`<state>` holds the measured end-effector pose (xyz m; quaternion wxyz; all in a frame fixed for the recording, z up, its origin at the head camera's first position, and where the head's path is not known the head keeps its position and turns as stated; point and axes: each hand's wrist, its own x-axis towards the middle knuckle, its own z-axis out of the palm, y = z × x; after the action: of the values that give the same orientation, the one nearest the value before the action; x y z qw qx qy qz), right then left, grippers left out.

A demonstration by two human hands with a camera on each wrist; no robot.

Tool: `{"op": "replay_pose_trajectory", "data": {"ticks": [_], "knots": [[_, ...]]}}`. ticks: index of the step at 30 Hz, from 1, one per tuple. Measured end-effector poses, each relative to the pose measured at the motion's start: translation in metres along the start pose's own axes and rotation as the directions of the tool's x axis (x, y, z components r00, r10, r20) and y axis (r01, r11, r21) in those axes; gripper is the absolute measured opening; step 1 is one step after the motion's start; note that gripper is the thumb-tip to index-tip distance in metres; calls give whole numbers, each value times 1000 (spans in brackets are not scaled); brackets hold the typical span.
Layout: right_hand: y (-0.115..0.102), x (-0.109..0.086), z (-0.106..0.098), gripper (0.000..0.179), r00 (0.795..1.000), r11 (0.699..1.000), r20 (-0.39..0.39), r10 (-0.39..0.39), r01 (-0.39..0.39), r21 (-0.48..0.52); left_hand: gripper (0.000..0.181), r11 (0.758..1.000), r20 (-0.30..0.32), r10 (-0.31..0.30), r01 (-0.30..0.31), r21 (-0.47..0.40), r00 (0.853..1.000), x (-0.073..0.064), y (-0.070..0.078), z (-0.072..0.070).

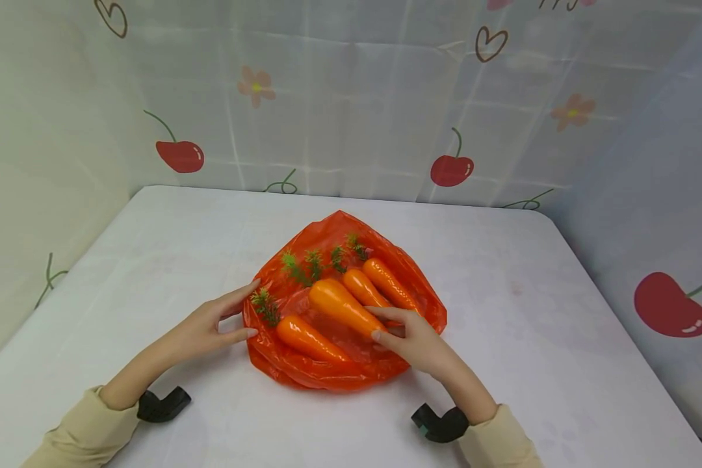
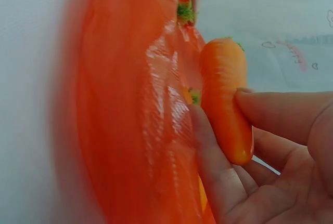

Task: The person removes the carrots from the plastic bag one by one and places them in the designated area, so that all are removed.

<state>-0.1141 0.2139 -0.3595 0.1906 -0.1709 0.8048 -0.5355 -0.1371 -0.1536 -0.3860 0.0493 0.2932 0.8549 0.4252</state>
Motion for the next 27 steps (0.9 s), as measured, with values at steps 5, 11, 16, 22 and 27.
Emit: {"op": "replay_pose_trajectory", "data": {"ticks": [5, 11, 16, 22, 27], "knots": [[-3, -3, -12, 49, 998, 999, -70, 0, 2, 34, 79, 1000, -2, -6, 6, 5, 1000, 0, 0, -1], [-5, -11, -34, 48, 985, 1000, -172, -12, 12, 4, 80, 1000, -3, 5, -5, 2, 1000, 0, -1, 0], [1, -17, -58, 48, 968, 1000, -252, -12, 11, -6, 80, 999, 13, -29, 30, -17, 999, -1, 0, 1], [16, -21, -89, 54, 941, 991, -332, 63, -19, 136, 80, 999, 17, -35, 36, -8, 999, -2, 2, 1], [31, -23, -114, 41, 917, 931, -385, 99, 51, 362, 80, 1000, 16, -28, 28, 2, 999, -1, 2, 0]]}}
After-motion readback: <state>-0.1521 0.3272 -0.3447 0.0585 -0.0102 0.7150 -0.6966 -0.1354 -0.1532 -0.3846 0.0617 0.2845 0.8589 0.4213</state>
